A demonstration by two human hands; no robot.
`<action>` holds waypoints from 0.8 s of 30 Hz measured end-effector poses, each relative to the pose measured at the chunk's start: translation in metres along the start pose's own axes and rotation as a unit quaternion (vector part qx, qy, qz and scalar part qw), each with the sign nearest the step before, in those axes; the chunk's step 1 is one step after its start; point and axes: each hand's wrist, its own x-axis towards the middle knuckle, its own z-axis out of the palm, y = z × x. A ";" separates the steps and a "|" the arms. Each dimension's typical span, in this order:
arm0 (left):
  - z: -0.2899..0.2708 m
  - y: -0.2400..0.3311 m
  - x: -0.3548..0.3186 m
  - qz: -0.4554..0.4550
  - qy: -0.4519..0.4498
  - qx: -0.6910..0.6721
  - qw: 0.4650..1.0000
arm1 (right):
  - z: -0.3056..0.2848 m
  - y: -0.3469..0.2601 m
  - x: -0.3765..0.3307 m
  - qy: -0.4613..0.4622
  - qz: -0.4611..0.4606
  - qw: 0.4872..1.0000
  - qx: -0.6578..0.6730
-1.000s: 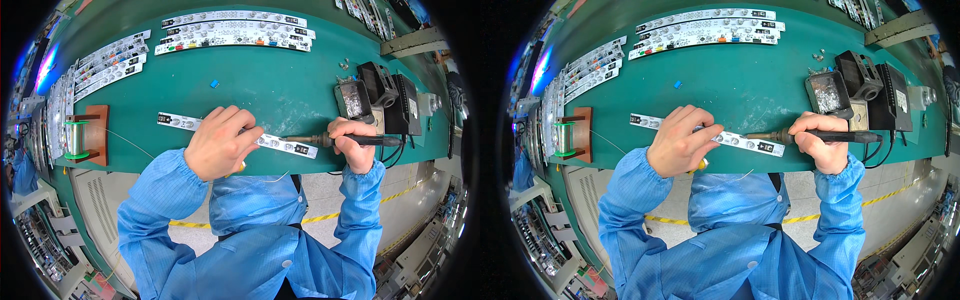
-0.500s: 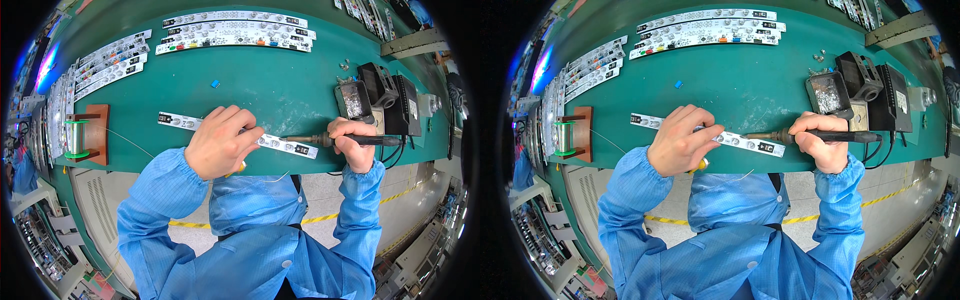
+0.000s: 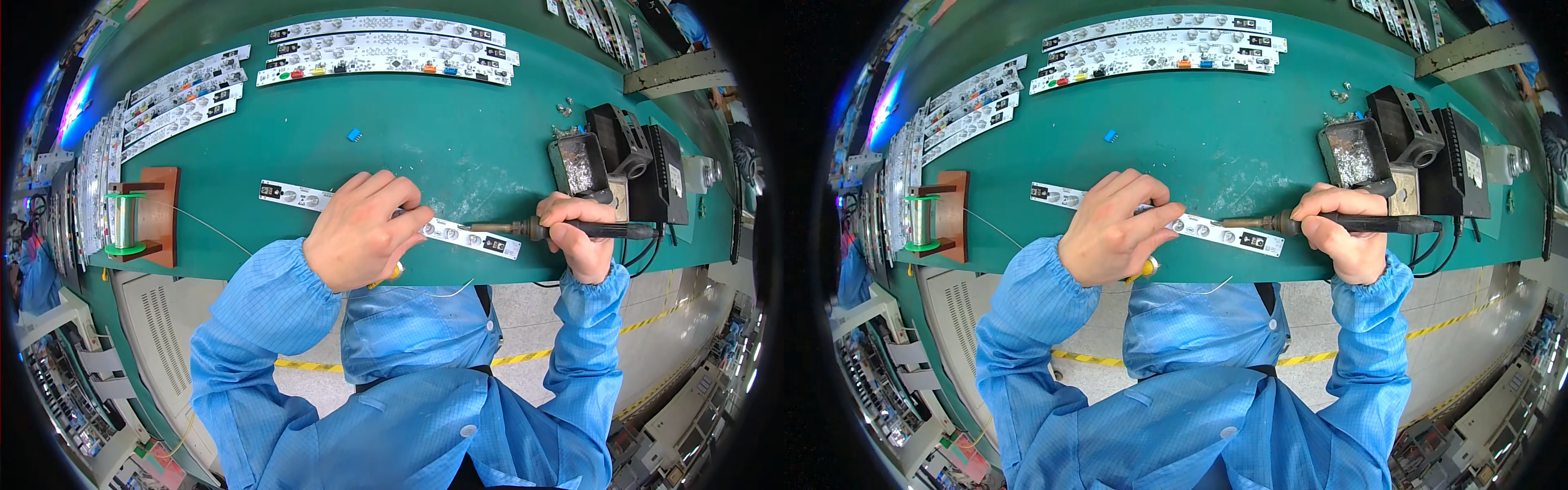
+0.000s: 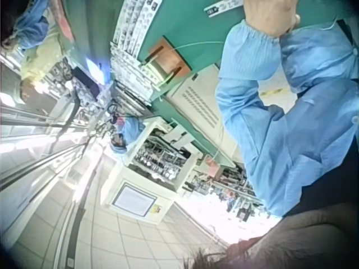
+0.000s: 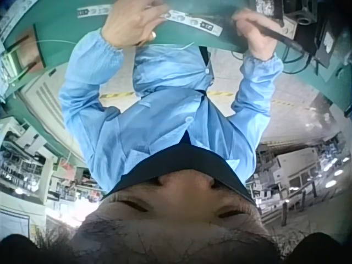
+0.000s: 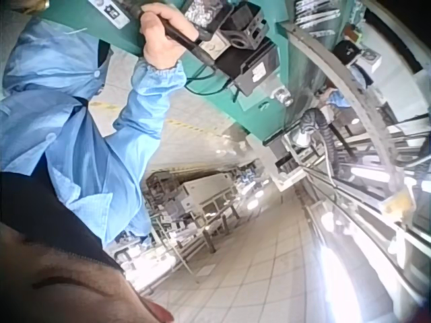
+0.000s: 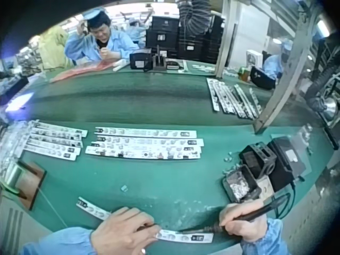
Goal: Solder electronic components onto narrow circuit board strips at a manual assembly station.
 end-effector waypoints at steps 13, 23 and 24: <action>-0.014 0.008 0.001 0.036 0.043 -0.002 0.998 | -0.003 -0.017 0.000 -0.038 -0.133 0.989 0.047; 0.005 -0.005 -0.003 0.005 0.024 0.007 1.000 | -0.007 -0.007 -0.012 0.031 -0.105 0.993 0.039; 0.005 -0.004 -0.003 0.005 0.024 0.006 1.000 | -0.006 -0.006 -0.012 0.032 -0.104 0.993 0.038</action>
